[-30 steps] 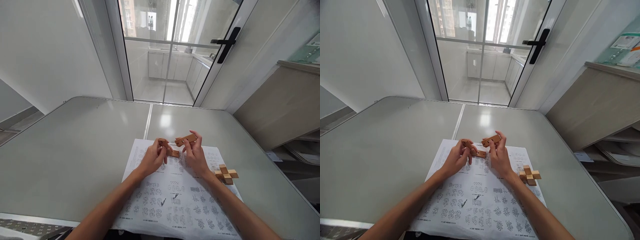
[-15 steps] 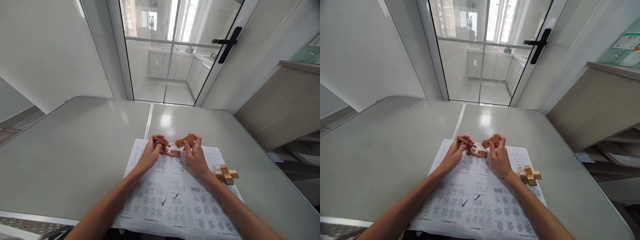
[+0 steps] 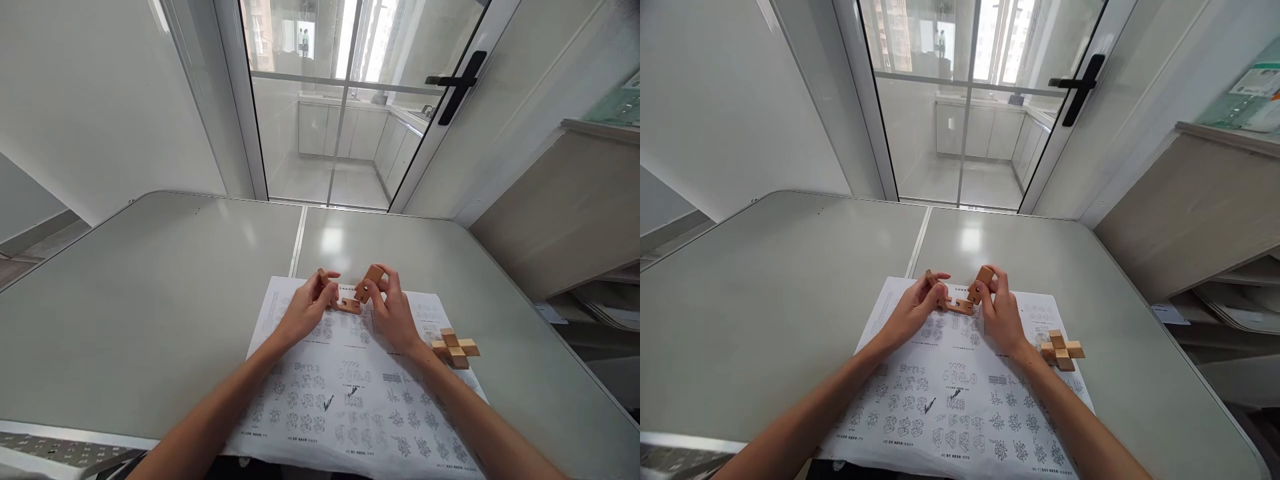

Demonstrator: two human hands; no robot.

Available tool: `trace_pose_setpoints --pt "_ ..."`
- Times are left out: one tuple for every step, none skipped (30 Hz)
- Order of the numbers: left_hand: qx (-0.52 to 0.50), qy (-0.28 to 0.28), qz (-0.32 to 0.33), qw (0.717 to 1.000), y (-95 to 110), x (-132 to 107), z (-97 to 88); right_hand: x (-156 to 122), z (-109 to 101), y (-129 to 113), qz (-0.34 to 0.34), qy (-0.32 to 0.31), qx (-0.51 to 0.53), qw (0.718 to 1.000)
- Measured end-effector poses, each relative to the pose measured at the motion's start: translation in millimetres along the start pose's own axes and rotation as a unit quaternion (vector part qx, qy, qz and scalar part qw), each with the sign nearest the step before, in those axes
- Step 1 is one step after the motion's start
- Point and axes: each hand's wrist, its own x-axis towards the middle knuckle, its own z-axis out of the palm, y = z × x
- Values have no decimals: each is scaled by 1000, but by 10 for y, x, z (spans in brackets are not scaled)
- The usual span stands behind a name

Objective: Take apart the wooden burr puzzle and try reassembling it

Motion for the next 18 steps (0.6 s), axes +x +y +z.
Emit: trace_pose_setpoints --pt "28 -4 8 1000 3 -5 -4 0 -6 -6 -3 -9 -11 1000" --pt "56 -9 14 998 3 -12 -6 -1 -11 -10 -8 -18 -19 1000" --pt "84 -16 22 996 0 -21 -5 -1 -15 -14 -12 -24 -24 999" --pt "112 -27 31 993 -7 -30 -2 -3 -17 -17 -16 -27 -26 999" --pt "140 -41 40 989 -17 -41 3 -4 -19 -18 -19 -27 -27 999" --pt "168 -56 51 983 -32 -52 9 -6 -19 -19 -19 -25 -27 999" --pt "198 -70 62 976 -50 -63 16 -8 -19 -19 -18 -23 -26 999" --pt "227 -79 70 968 -69 -74 22 -9 -18 -17 -15 -21 -23 999" --pt "254 -84 75 961 -89 -84 28 -9 -17 -14 -11 -17 -19 1000" --pt "276 -85 77 954 -108 -92 32 -8 -16 -9 -8 -11 -14 1000" --pt "295 -82 79 948 -122 -98 33 -7 -15 -4 -4 -4 -10 1000" --pt "311 -81 82 943 -132 -102 33 -5 -14 2 -2 2 -8 1000" --pt "324 -82 88 938 -137 -103 31 -2 -13 9 -1 7 -9 1000" --pt "335 -85 98 933 -138 -101 27 0 -12 15 -2 8 -14 1000" --pt "347 -89 114 927 -135 -98 23 3 -11 21 -4 4 -23 1000" --pt "358 -94 134 919 -132 -93 19 5 -10 27 -9 -3 -34 999" --pt "369 -99 157 911 -131 -87 15 7 -9 32 -14 -9 -46 999" --pt "379 -104 180 902 -134 -81 12 8 -8 38 -20 -14 -58 998"
